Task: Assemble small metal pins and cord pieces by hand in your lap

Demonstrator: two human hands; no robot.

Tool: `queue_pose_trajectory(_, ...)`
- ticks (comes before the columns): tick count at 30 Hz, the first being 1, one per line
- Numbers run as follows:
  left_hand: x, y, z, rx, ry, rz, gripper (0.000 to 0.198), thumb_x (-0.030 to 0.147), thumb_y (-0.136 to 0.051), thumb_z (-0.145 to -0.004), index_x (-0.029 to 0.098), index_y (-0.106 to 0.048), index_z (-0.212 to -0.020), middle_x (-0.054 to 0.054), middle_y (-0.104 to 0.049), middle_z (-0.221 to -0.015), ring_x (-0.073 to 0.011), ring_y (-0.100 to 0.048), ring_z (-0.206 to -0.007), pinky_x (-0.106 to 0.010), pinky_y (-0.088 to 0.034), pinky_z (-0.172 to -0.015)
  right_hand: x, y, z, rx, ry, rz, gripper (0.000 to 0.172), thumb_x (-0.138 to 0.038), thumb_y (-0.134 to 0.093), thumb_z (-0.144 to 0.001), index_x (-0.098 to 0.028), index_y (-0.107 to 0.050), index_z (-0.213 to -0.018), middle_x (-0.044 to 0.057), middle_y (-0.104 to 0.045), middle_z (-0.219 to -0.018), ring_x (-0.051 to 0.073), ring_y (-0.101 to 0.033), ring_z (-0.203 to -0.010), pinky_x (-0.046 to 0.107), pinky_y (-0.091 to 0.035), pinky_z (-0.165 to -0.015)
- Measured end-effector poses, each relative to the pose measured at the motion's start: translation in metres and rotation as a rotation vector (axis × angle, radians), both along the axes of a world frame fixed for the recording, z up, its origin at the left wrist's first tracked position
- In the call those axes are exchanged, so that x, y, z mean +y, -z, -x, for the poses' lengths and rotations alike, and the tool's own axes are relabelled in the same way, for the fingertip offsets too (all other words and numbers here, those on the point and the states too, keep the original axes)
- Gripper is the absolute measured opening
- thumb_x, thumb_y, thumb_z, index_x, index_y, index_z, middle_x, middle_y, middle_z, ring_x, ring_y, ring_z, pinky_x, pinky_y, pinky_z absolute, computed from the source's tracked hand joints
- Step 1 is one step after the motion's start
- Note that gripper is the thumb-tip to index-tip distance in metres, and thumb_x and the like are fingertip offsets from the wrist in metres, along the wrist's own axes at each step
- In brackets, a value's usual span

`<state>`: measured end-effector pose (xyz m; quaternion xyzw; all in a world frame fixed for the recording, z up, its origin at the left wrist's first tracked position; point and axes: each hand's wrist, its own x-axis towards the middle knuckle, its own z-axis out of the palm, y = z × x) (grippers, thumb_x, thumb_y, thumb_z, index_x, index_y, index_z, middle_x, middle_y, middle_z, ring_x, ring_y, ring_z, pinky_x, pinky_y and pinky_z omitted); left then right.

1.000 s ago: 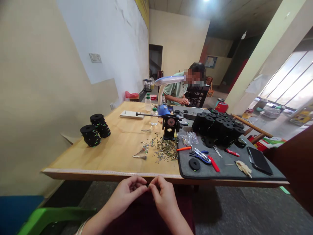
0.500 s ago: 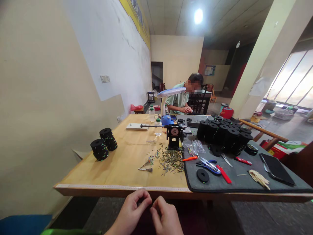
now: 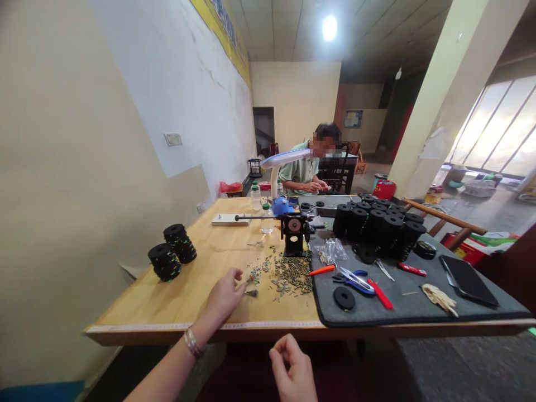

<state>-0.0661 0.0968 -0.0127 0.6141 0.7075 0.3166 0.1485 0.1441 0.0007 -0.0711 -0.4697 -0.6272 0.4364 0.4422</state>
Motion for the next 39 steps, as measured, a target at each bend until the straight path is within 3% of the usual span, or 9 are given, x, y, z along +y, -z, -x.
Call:
queue_pose_trajectory(7,0.029,0.008,-0.002,-0.012,0.048,0.066,0.023,0.008,-0.056,-0.076,0.015,-0.061,-0.097,-0.009,-0.071,-0.082,-0.0219,-0.065,-0.081,-0.027,-0.04,-0.071,-0.003,0.005,-0.005,0.061,0.033,0.052,0.039,-0.055,-0.051,-0.083,-0.02,-0.046,-0.068,-0.006,-0.037,-0.059,0.011,-0.035,-0.053,0.022,-0.031,-0.05)
queue_pose_trajectory(14,0.025,-0.011,0.026,-0.22,0.003,-0.057,0.019,0.017,-0.05,-0.083,0.016,-0.061,-0.098,-0.01,-0.069,-0.095,-0.0216,-0.063,-0.092,-0.031,-0.044,-0.082,-0.005,0.01,-0.005,0.184,0.029,0.129,0.039,-0.057,-0.055,-0.081,-0.02,-0.046,-0.069,-0.007,-0.034,-0.058,0.01,-0.03,-0.05,0.021,-0.024,-0.043)
queue_pose_trajectory(17,0.006,-0.019,0.028,-0.373,0.068,-0.038,0.017,0.027,-0.054,-0.079,0.016,-0.062,-0.09,-0.007,-0.069,-0.087,-0.02,-0.063,-0.081,-0.03,-0.049,-0.072,-0.005,0.009,-0.001,0.286,0.022,0.192,0.041,-0.059,-0.058,-0.078,-0.021,-0.046,-0.07,-0.009,-0.031,-0.054,0.008,-0.026,-0.046,0.02,-0.019,-0.041)
queue_pose_trajectory(20,-0.029,-0.018,0.015,-0.528,0.161,0.06,0.027,0.036,-0.059,-0.075,0.014,-0.061,-0.09,-0.002,-0.064,-0.068,-0.0152,-0.058,-0.057,-0.027,-0.046,-0.053,-0.005,0.002,0.003,0.397,0.02,0.259,0.044,-0.061,-0.062,-0.074,-0.021,-0.045,-0.071,-0.011,-0.029,-0.052,0.006,-0.022,-0.043,0.019,-0.017,-0.04)
queue_pose_trajectory(21,-0.043,-0.014,0.007,-0.601,0.202,0.11,0.028,0.038,-0.06,-0.074,0.014,-0.061,-0.089,-0.001,-0.063,-0.065,-0.0139,-0.056,-0.055,-0.026,-0.045,-0.052,-0.005,0.0,0.004,0.426,0.022,0.273,0.044,-0.061,-0.062,-0.074,-0.021,-0.044,-0.071,-0.011,-0.029,-0.053,0.006,-0.022,-0.043,0.019,-0.016,-0.04)
queue_pose_trajectory(24,-0.084,0.0,-0.019,-1.064,0.288,0.372,0.028,0.034,-0.07,-0.069,0.016,-0.06,-0.087,0.0,-0.06,-0.073,-0.0104,-0.055,-0.06,-0.02,-0.04,-0.051,-0.007,-0.006,0.007,0.472,0.015,0.294,0.042,-0.058,-0.064,-0.074,-0.021,-0.045,-0.072,-0.012,-0.03,-0.051,0.005,-0.023,-0.042,0.018,-0.015,-0.04)
queue_pose_trajectory(27,-0.112,0.016,-0.04,-1.239,0.301,0.463,0.027,0.033,-0.074,-0.069,0.015,-0.058,-0.081,0.003,-0.055,-0.068,-0.008,-0.051,-0.057,-0.018,-0.035,-0.049,-0.01,-0.008,0.01,0.475,0.005,0.318,0.042,-0.058,-0.064,-0.074,-0.02,-0.045,-0.07,-0.012,-0.031,-0.048,0.005,-0.024,-0.041,0.019,-0.015,-0.04)
queue_pose_trajectory(33,-0.124,0.032,-0.053,-1.324,0.287,0.486,0.027,0.034,-0.074,-0.07,0.015,-0.057,-0.079,0.003,-0.056,-0.067,-0.0081,-0.049,-0.058,-0.019,-0.034,-0.05,-0.016,-0.008,0.011,0.397,-0.002,0.363,0.043,-0.057,-0.065,-0.073,-0.019,-0.047,-0.069,-0.011,-0.038,-0.047,0.005,-0.029,-0.041,0.019,-0.02,-0.041)
queue_pose_trajectory(39,-0.124,0.037,-0.057,-1.151,0.274,0.431,0.03,0.041,-0.071,-0.073,0.016,-0.054,-0.076,0.002,-0.058,-0.066,-0.0081,-0.047,-0.053,-0.019,-0.033,-0.048,-0.02,-0.01,0.01,0.342,0.036,0.321,0.043,-0.059,-0.063,-0.074,-0.018,-0.048,-0.069,-0.009,-0.041,-0.047,0.005,-0.031,-0.04,0.019,-0.021,-0.04)
